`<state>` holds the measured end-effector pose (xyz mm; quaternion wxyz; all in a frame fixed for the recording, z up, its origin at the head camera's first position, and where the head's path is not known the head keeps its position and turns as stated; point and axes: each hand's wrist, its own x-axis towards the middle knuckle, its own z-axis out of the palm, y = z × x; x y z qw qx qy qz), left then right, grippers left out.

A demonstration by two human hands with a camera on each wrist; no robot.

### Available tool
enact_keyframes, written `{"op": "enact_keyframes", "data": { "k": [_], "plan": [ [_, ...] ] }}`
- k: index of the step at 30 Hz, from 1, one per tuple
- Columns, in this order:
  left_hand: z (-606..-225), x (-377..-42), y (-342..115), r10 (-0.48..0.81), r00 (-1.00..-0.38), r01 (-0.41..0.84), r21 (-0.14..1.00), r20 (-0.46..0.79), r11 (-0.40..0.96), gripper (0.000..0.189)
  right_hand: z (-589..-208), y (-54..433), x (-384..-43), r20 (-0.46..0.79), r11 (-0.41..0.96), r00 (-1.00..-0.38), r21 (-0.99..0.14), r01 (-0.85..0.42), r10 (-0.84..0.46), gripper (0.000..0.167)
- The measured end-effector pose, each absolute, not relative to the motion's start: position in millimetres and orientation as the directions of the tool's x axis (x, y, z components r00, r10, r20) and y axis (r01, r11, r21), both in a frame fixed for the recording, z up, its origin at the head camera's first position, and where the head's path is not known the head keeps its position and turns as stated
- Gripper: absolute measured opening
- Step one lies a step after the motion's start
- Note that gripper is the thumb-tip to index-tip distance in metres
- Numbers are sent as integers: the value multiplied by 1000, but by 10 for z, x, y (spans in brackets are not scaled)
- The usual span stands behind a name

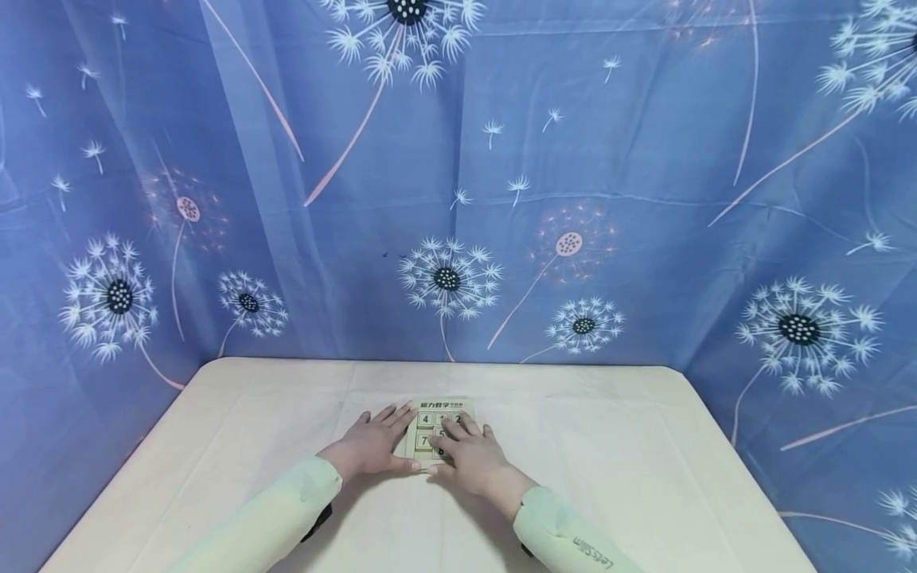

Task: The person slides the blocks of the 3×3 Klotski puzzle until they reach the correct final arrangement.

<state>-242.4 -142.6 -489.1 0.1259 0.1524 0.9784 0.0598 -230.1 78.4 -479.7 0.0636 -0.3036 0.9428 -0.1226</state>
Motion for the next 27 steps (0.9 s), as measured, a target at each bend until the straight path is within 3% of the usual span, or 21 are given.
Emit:
{"op": "enact_keyframes", "data": {
  "k": [27],
  "plan": [
    [-4863,-2402,-1417,315,-921,288,144,-227,947,99,-4789,861,-2219,-4,748,-775,-264,-608,-632,54]
  ]
}}
